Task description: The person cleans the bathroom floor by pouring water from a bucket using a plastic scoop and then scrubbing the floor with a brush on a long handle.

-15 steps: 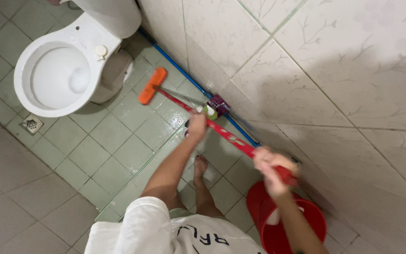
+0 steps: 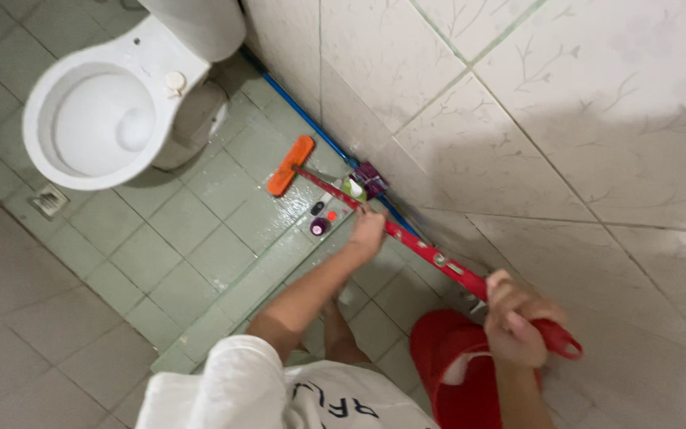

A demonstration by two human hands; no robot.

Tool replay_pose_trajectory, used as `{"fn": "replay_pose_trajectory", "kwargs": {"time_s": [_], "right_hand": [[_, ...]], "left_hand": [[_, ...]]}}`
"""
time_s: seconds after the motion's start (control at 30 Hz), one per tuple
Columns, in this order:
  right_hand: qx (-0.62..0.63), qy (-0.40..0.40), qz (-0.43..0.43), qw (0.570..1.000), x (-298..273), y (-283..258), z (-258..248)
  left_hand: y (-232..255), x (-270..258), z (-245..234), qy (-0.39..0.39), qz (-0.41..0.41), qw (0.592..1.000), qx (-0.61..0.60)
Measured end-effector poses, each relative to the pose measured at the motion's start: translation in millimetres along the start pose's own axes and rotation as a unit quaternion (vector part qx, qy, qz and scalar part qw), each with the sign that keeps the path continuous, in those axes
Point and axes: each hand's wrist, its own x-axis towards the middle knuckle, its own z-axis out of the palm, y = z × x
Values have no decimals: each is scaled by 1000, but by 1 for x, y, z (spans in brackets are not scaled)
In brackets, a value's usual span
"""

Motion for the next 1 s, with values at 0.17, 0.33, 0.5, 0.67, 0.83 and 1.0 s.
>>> {"fn": "replay_pose_trajectory", "kwargs": {"time_s": [0.17, 0.33, 0.5, 0.67, 0.83, 1.0], "right_hand": [[-5, -14, 1, 1000, 26, 1, 15], [23, -2, 7, 1000, 27, 12, 12], [-5, 3, -5, 1000, 14, 42, 30], [-39, -95, -2, 995, 14, 86, 60], [-73, -158, 11, 985, 35, 127, 83], [-91, -159, 44, 982, 61, 109, 87]], "left_hand": [[2, 9, -29, -10, -27, 999, -16], [-11, 20, -24, -53, -27, 998, 8], [-62, 32, -12, 3, -16, 997, 70], [-109, 38, -68, -70, -90, 992, 49], [-141, 52, -93, 95, -162, 980, -66], [-148, 70, -68, 123, -166, 975, -82]]}}
